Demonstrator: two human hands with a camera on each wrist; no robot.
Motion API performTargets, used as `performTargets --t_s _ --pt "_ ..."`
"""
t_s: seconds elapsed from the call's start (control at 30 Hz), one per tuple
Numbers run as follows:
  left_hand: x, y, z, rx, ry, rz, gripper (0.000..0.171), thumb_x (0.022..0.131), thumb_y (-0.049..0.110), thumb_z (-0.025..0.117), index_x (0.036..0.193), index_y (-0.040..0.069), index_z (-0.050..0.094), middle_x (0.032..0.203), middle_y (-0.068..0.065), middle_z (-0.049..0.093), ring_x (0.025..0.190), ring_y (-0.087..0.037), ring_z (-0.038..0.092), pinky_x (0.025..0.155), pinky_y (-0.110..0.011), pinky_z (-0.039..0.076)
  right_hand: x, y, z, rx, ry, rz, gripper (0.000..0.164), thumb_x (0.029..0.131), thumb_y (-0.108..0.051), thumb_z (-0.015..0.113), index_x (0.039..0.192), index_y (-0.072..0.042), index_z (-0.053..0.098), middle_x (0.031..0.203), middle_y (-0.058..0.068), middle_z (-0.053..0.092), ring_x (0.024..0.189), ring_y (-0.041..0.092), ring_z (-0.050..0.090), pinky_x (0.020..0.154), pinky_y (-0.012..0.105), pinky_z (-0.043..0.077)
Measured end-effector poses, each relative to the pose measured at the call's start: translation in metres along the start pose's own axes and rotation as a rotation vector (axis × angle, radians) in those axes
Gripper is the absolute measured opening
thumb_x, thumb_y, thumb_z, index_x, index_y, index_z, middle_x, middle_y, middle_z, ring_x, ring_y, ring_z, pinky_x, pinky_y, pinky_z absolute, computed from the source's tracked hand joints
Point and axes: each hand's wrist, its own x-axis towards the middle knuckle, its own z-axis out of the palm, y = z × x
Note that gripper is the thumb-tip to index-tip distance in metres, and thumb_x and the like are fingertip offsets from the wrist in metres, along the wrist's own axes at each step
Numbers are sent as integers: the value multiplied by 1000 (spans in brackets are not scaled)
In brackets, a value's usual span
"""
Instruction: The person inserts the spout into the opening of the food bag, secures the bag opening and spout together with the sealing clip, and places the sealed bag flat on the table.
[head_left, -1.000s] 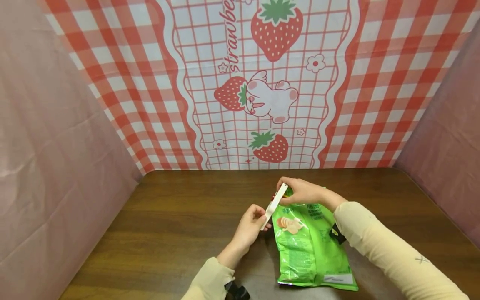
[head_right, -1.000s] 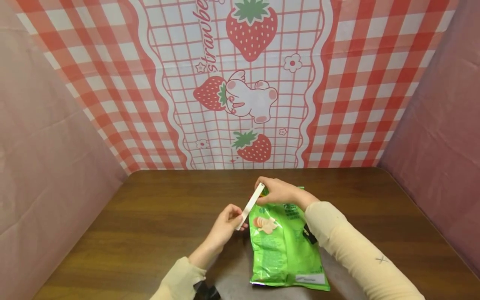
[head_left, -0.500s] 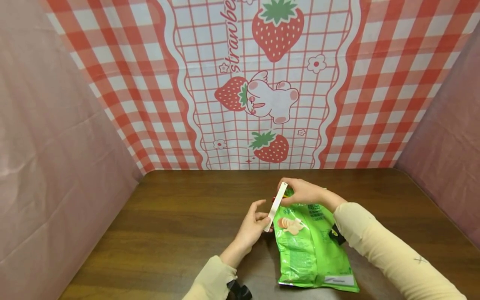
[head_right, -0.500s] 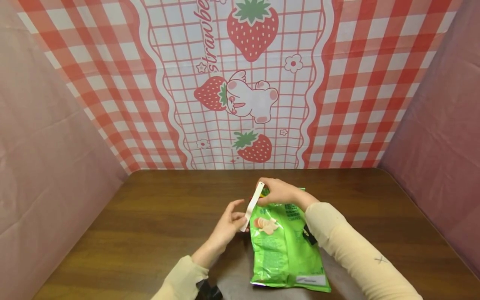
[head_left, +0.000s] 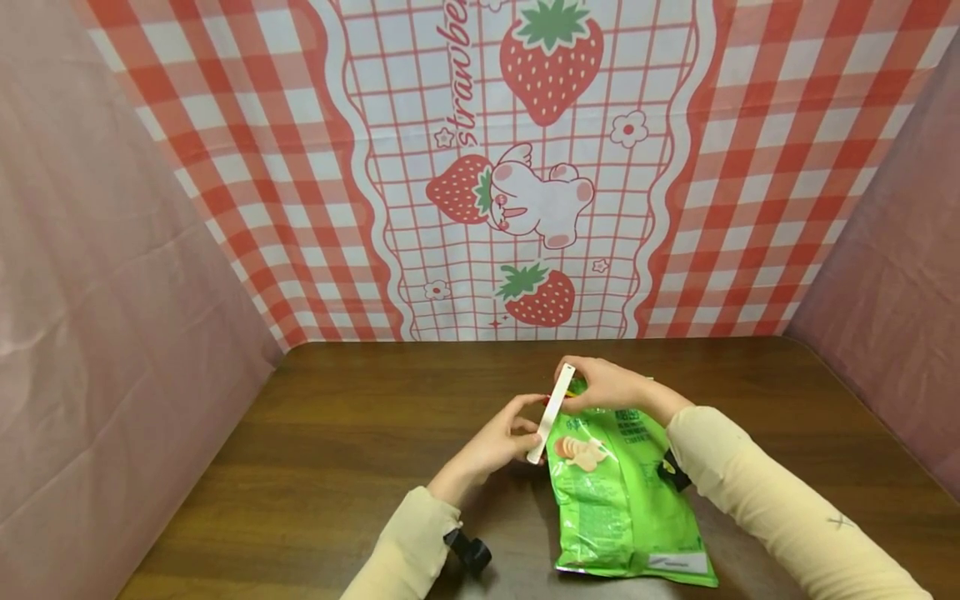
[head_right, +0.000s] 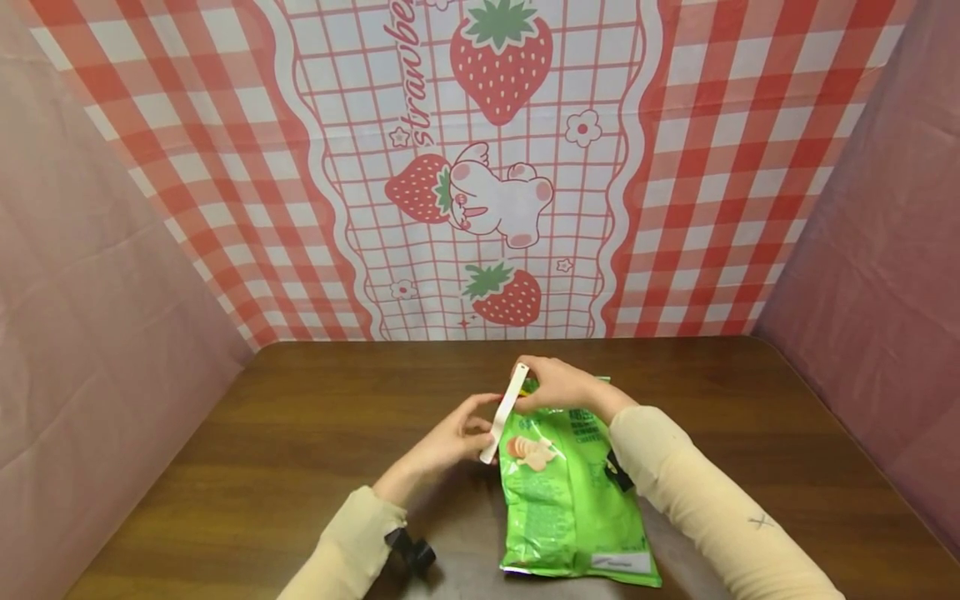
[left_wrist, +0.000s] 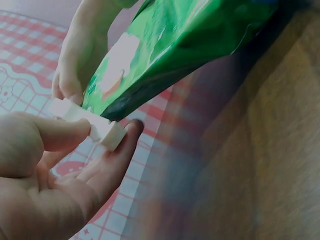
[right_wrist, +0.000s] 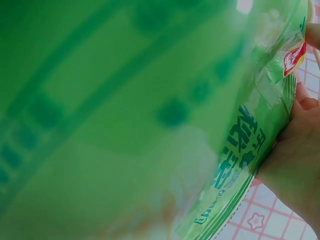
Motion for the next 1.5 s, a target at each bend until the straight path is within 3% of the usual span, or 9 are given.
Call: performTargets --t_s 0.27,0.4,0.53,1.0,1.33,1.5 --pt "6 3 -9 31 -160 -10 50 90 -5 45 136 10 30 99 -24 56 75 -31 62 70 -48 51 1 0 2 25 -2 -7 35 76 -30 71 100 -13 51 85 2 57 63 15 45 58 31 40" --pt "9 3 -13 23 -202 -20 50 90 -5 45 135 9 29 97 -21 57 71 -23 62 69 -44 52 1 1 2 31 -2 -13 36 77 -29 71 100 -11 51 84 2 56 62 15 44 58 31 40" --pt "11 3 -14 12 -218 -36 49 90 -4 46 134 10 30 96 -18 57 73 -24 62 69 -41 52 1 1 2 34 0 -12 35 77 -28 70 100 -11 51 83 2 56 62 15 44 58 30 40" --pt "12 1 -17 2 -229 -21 40 91 -4 45 129 5 33 101 -20 56 71 -20 60 69 -38 52 0 -2 2 24 27 -15 35 76 -27 71 101 -14 51 87 2 56 67 16 46 61 31 40" --pt "15 -1 -12 -19 -167 14 34 90 -4 44 123 2 36 102 -17 53 74 -15 57 69 -40 52 0 1 0 17 72 -18 55 72 -27 75 114 -7 45 96 7 57 85 19 52 73 33 43" --pt "16 -2 -8 -9 -129 14 33 89 -5 45 121 1 38 101 -16 52 75 -15 56 67 -37 52 -1 0 -2 60 71 -52 48 81 -18 60 122 -4 40 112 16 51 100 28 51 82 38 42"
